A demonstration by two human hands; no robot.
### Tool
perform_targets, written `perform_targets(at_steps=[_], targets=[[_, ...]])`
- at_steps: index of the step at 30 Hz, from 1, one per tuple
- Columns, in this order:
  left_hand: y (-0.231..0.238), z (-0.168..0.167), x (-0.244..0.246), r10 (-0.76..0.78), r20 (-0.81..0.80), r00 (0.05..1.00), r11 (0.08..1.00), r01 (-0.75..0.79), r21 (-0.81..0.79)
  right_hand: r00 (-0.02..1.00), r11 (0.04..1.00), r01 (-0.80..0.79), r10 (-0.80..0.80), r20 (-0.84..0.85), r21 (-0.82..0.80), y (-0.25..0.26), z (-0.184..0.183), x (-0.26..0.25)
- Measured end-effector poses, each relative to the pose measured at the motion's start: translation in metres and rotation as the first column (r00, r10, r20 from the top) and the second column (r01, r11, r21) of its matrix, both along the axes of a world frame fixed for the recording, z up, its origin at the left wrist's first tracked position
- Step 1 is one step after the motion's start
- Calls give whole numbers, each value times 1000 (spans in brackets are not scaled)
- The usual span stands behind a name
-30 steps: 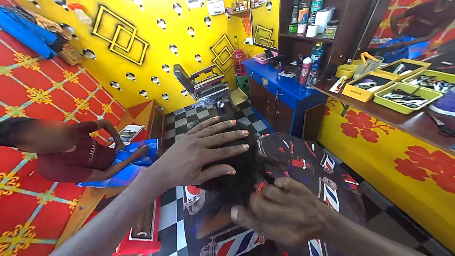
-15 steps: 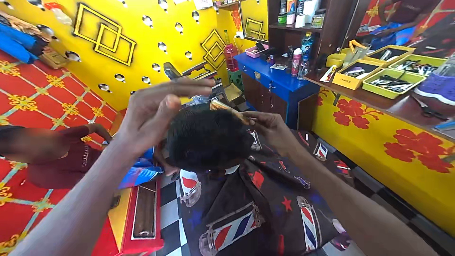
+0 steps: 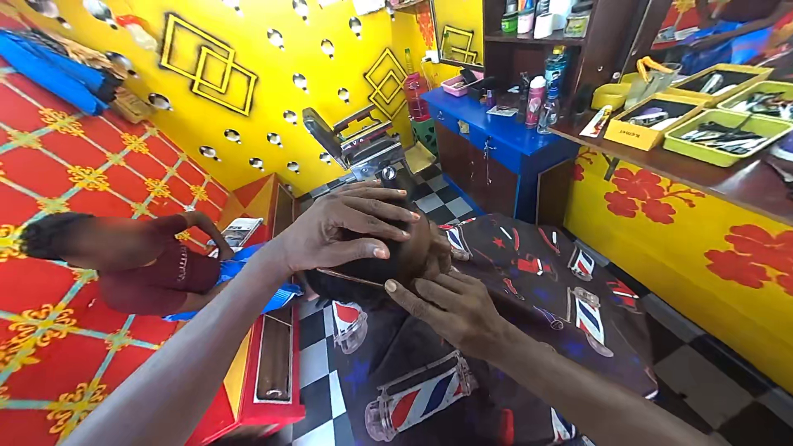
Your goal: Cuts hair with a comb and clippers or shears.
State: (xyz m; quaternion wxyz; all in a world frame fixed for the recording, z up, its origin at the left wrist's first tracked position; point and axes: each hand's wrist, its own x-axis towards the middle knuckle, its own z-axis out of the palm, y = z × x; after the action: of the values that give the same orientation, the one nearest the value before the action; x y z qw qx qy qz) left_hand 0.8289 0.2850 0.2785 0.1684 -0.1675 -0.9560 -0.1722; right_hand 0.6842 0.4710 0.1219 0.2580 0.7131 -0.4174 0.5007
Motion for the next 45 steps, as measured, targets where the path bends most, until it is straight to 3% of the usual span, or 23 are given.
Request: perform_targets(at_steps=[6,8,10,11,13,15,17,19,20,22,24,27,31,34,38,42,43,45], targets=[[-6,-2,0,-14,-35,999,1000,13,-25,993,998,-57,60,-103,29,8,-8,21],[-9,-4,-2,1,-61,998,1000,-2,-9,936,959,-243,272,-223,149,31,-25,48],[-10,-4,-5,44,-64,997,999,-45,-12,838,856,-442,501,-216,268,53,-41,79],[-11,-3,-8,65,-63,996,997,-67,-30,821,835,-485,537,-192,261,57,-40,81],[-12,-2,-10,86,-75,994,994,-90,-60,914,914,-403,405,-27,54,54,-17,63],[-9,-2,-7,94,-90,991,994,-98,-38,935,986,-146,162,316,-74,35,7,23],[-1,0,-2,157,-146,977,984,-142,107,775,995,-61,-3,632,80,15,21,-18],[3,8,1,312,-186,932,918,-245,311,642,960,-150,-87,762,236,-4,17,-42],[-2,13,0,372,-188,909,882,-284,376,629,942,-200,-88,772,270,-10,14,-44],[-13,25,2,431,-131,893,857,-360,369,682,924,-236,-63,728,302,-10,14,-34],[-14,31,6,435,37,900,857,-427,288,795,947,-172,-31,606,273,-10,19,-22],[-5,21,7,315,249,916,870,-384,310,930,980,-5,-69,361,201,-11,25,-3],[-7,7,8,222,159,962,919,-261,294,989,992,89,-99,107,94,-13,26,9],[-20,0,8,144,68,987,970,-154,187,991,991,116,-111,-80,63,-17,27,14],[-18,-4,2,171,43,984,982,-174,77,951,981,91,-34,-307,172,-23,5,37],[-13,-3,-5,237,21,971,970,-235,-59,963,982,-129,157,-218,137,0,-3,38],[-13,-2,-5,237,25,971,970,-235,-57,972,979,-190,198,-127,72,7,-4,31],[-9,7,-1,236,57,970,969,-239,62,966,986,-160,166,200,-46,12,-6,13]])
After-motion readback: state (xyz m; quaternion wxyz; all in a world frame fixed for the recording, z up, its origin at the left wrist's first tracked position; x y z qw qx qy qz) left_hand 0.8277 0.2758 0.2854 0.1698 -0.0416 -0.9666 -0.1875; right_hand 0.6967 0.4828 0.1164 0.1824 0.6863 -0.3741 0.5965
